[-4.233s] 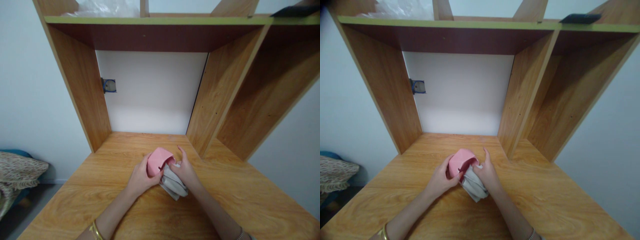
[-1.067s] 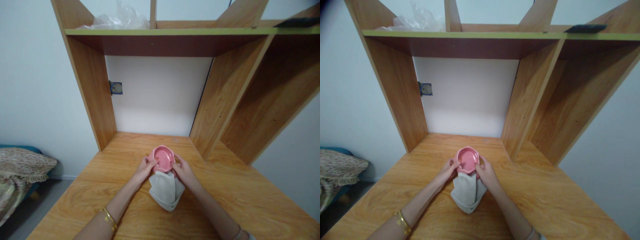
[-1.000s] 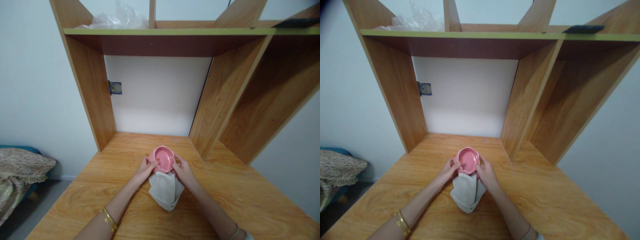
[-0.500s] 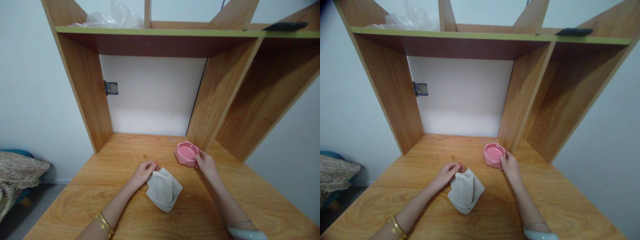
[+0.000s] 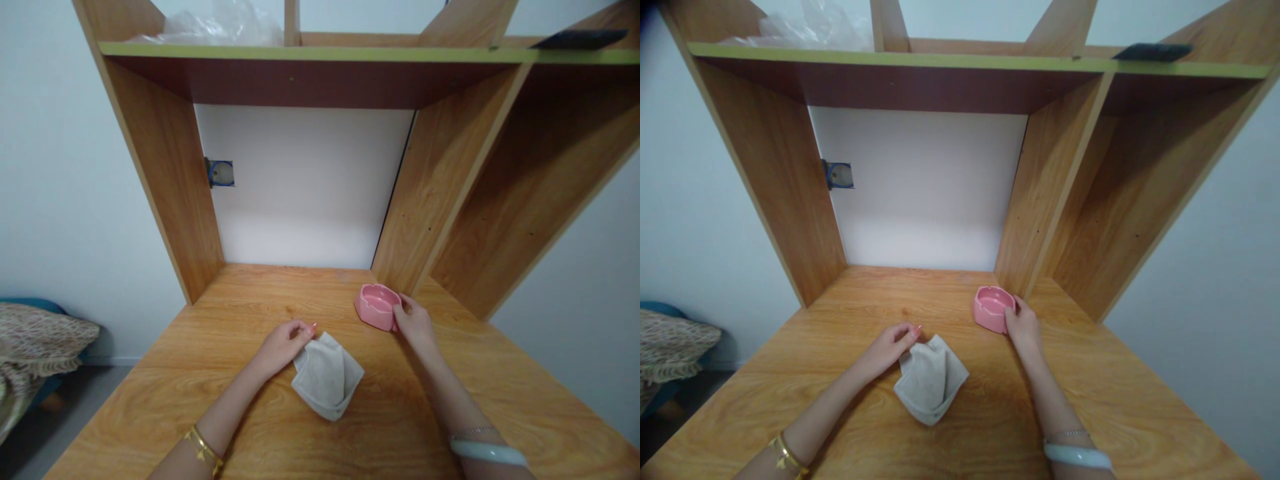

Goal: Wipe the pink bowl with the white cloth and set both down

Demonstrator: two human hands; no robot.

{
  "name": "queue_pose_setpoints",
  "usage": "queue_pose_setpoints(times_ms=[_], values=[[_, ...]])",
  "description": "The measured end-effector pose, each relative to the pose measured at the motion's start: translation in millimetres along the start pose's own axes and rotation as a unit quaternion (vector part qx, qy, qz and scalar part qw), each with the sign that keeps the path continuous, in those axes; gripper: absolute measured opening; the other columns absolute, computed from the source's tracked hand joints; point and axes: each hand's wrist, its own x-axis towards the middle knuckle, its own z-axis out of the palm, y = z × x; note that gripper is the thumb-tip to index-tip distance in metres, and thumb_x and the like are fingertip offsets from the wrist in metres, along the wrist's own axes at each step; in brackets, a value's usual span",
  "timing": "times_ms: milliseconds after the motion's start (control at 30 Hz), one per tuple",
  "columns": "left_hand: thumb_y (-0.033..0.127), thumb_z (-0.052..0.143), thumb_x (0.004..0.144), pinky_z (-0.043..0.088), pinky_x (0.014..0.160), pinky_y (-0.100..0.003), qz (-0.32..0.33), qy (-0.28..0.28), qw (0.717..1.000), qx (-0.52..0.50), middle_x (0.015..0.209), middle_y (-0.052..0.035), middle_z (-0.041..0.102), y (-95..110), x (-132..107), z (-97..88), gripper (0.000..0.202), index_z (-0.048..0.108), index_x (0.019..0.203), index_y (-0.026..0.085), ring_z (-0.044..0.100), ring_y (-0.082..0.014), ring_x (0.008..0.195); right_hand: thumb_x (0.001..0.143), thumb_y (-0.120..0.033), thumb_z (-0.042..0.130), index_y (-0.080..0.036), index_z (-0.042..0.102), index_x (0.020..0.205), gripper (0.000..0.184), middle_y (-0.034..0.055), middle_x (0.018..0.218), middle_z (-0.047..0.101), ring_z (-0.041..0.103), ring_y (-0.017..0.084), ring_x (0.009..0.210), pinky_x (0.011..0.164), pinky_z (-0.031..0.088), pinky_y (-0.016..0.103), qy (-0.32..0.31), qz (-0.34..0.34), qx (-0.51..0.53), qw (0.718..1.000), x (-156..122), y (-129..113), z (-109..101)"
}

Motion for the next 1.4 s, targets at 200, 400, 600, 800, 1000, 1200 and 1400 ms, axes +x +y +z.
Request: queue_pose_setpoints(times_ms=[200,400,600,800,1000,1200,1400], values=[[0.051,0.051,0.073,0.038,0.067,-0.021,0.016,-0.1,0.994,0.03,0.084,-0.0032,0.061,14.5,-8.8,-10.8,0.041,0.06,0.091,0.015,0.052,-0.0147,0.076,0.077,-0.032,0.038,-0.01,0.043,0.122,0.05,0.0144,0.096,0.062,0.058,0.025,0.085,0.072,0.041,0.035,0.01,0.013,-0.027,1.0,-11.6,-18.1,-10.0],[0.043,0.064,0.066,0.035,0.057,-0.019,-0.003,-0.138,0.99,-0.029,0.07,0.0021,0.056,19.9,-12.4,-6.7,0.031,0.06,0.079,0.015,0.047,-0.0105,0.063,0.082,-0.036,0.035,-0.017,0.057,0.102,0.035,0.0068,0.081,0.062,0.055,0.019,0.077,0.074,0.041,0.032,-0.132,-0.148,0.149,0.969,-39.4,-56.8,-1.3],[0.042,0.064,0.065,0.033,0.055,-0.019,0.003,-0.131,0.979,-0.158,0.065,0.0025,0.051,33.2,-12.8,3.2,0.029,0.056,0.071,0.014,0.045,-0.0095,0.06,0.086,-0.045,0.029,-0.019,0.062,0.089,0.042,0.0063,0.09,0.063,0.051,0.019,0.094,0.087,0.035,0.035,-0.325,-0.209,0.255,0.886,-67.5,-81.4,14.5],[0.046,0.065,0.063,0.035,0.054,-0.02,0.012,-0.031,0.988,-0.15,0.065,0.0021,0.052,34.1,-11.0,-0.4,0.034,0.056,0.073,0.015,0.047,-0.0093,0.058,0.081,-0.055,0.033,-0.019,0.061,0.089,0.046,0.0024,0.083,0.063,0.057,0.016,0.076,0.073,0.044,0.029,-0.455,-0.108,0.364,0.806,-75.9,-85.6,19.1],[0.049,0.066,0.061,0.042,0.057,-0.024,-0.073,0.007,0.944,-0.321,0.066,-0.0013,0.061,28.1,-6.2,1.6,0.041,0.052,0.078,0.014,0.056,-0.0129,0.057,0.078,-0.061,0.028,-0.017,0.061,0.069,0.056,0.0031,0.069,0.064,0.057,0.018,0.073,0.072,0.044,0.03,-0.425,-0.072,0.309,0.848,-66.0,-82.3,7.4],[0.051,0.063,0.064,0.043,0.062,-0.025,-0.09,-0.022,0.938,-0.333,0.074,-0.0052,0.064,14.7,-1.5,20.5,0.045,0.056,0.087,0.013,0.06,-0.0168,0.068,0.075,-0.059,0.036,-0.017,0.053,0.06,0.048,-0.0007,0.057,0.054,0.05,0.013,0.056,0.052,0.04,0.024,-0.364,-0.115,0.202,0.902,-48.2,-62.0,7.1],[0.048,0.066,0.062,0.039,0.051,-0.022,-0.125,-0.073,0.953,-0.265,0.059,0.0006,0.059,-0.2,-4.0,32.8,0.045,0.053,0.089,0.014,0.057,-0.0144,0.056,0.069,-0.044,0.055,-0.018,0.049,0.054,0.031,-0.0011,0.062,0.05,0.047,0.014,0.065,0.061,0.038,0.025,-0.303,-0.167,0.133,0.929,-36.4,-41.0,13.3]])
